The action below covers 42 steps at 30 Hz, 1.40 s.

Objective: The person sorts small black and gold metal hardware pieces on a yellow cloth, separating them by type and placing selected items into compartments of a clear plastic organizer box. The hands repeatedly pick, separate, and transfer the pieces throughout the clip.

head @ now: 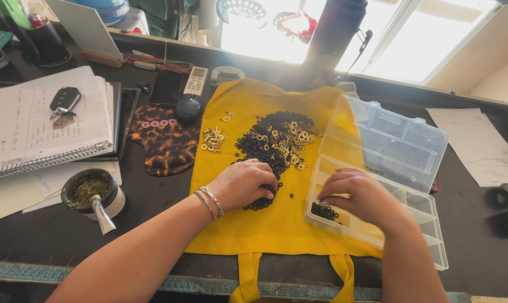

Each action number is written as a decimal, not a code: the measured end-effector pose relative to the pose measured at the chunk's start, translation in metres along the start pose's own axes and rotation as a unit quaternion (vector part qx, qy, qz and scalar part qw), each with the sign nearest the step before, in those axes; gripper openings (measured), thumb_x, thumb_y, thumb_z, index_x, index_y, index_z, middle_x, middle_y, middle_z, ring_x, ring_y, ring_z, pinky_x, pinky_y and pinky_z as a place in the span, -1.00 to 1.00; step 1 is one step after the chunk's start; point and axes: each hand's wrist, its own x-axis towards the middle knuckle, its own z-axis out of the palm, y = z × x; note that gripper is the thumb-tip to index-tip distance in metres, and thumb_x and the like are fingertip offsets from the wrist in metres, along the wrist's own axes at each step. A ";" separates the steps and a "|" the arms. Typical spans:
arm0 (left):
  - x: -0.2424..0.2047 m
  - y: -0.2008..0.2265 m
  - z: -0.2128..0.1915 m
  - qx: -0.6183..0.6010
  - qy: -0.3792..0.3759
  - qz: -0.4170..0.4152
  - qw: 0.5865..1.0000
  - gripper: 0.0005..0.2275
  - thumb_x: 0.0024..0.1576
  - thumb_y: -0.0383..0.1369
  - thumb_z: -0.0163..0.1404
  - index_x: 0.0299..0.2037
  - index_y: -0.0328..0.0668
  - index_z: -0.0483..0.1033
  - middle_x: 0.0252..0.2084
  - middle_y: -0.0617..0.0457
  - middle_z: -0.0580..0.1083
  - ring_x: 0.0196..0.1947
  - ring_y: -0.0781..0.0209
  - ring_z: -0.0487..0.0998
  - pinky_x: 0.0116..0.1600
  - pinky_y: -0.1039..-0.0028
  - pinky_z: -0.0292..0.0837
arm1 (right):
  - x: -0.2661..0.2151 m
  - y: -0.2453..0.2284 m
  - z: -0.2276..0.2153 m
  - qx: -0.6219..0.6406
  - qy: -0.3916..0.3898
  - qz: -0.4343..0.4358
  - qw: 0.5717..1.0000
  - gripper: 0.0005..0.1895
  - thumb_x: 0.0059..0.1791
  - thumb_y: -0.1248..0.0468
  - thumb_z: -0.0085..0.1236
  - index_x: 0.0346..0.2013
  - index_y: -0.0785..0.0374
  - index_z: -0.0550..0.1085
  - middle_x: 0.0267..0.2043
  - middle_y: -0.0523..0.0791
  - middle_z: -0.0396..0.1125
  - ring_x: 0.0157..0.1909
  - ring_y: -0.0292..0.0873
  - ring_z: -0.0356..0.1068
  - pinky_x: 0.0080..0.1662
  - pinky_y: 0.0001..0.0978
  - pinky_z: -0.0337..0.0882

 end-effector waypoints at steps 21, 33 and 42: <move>0.004 -0.007 0.030 0.095 0.117 0.081 0.985 -0.92 0.20 -0.15 0.05 -0.29 0.20 0.52 -0.22 0.34 0.53 -0.09 0.32 0.51 -0.06 0.50 0.45 | 0.004 0.004 0.002 0.022 0.099 -0.016 0.995 -0.84 -0.07 0.17 0.35 -0.21 0.02 0.69 -0.18 -0.12 0.53 -0.05 0.04 0.55 0.05 -0.10 0.50; 0.004 0.035 0.014 -0.383 0.032 -0.083 0.919 -0.88 0.19 -0.23 0.13 -0.20 0.00 0.66 -0.30 0.13 0.62 -0.26 0.25 0.60 -0.14 0.49 0.54 | 0.016 -0.015 0.039 0.064 0.182 -0.141 0.971 -0.88 -0.08 0.18 0.37 -0.26 0.03 0.69 -0.30 -0.25 0.53 -0.21 -0.17 0.55 -0.12 -0.33 0.55; 0.002 0.020 0.013 -0.030 0.119 0.060 0.991 -0.85 0.24 -0.23 0.04 -0.14 -0.04 0.59 -0.16 0.06 0.58 -0.07 0.08 0.55 -0.03 0.35 0.50 | -0.001 -0.015 -0.012 0.078 -0.103 0.077 0.989 -0.88 -0.09 0.31 0.31 -0.32 0.16 0.74 -0.32 0.02 0.60 -0.14 0.14 0.58 0.02 -0.05 0.54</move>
